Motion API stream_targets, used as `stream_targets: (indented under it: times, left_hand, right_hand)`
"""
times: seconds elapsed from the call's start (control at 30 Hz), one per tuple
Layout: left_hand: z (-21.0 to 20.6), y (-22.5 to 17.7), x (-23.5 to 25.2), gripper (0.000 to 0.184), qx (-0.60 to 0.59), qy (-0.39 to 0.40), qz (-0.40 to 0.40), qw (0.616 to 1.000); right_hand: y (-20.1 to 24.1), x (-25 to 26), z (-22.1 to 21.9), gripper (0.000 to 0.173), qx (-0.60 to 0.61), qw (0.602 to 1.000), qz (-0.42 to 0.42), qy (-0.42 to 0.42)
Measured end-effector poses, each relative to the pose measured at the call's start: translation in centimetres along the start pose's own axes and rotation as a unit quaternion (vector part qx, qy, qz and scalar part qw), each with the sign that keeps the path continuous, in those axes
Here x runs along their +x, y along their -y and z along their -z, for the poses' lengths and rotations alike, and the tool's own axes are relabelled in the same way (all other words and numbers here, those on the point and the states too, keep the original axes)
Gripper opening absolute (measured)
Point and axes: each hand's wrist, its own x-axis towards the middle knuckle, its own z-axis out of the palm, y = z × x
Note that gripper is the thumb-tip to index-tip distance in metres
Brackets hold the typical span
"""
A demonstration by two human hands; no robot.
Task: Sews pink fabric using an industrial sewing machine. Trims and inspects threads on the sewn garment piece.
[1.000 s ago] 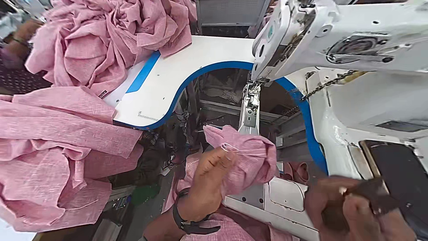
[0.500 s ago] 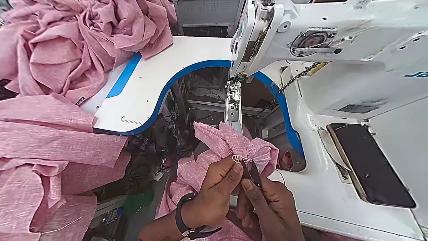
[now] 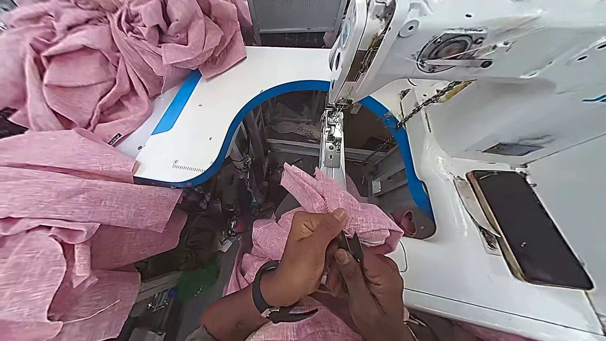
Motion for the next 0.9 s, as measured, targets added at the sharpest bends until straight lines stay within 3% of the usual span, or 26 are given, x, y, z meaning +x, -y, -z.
stream_targets:
  times: [0.13,0.27,0.53,0.67,0.8,0.9]
  left_hand:
    - [-0.4,0.3,0.2,0.040,-0.084,-0.020,0.035,0.996]
    - [0.0,0.1,0.2,0.034,-0.155,-0.070,0.072,0.983]
    - [0.4,0.5,0.2,0.030,-0.181,-0.075,0.078,0.977]
    - [1.1,0.6,0.2,0.044,-0.199,-0.016,0.077,0.977]
    - [2.7,0.1,0.8,0.061,-0.264,0.074,0.082,0.958]
    - [3.5,-0.2,0.9,0.063,-0.285,0.095,0.095,0.949]
  right_hand:
    - [-0.6,-0.2,-0.7,0.040,-0.019,0.998,0.033,-0.054]
    - [-0.9,0.1,-0.4,0.043,-0.030,0.999,0.021,-0.026]
    - [-1.3,-0.1,0.1,0.043,-0.043,0.999,0.012,-0.010]
    - [-1.4,-0.2,0.3,0.044,-0.060,0.998,0.009,0.003]
    - [0.8,-0.2,2.6,0.038,-0.180,0.979,-0.012,0.097]
    - [2.3,0.2,5.4,0.027,-0.053,0.990,-0.055,0.120]
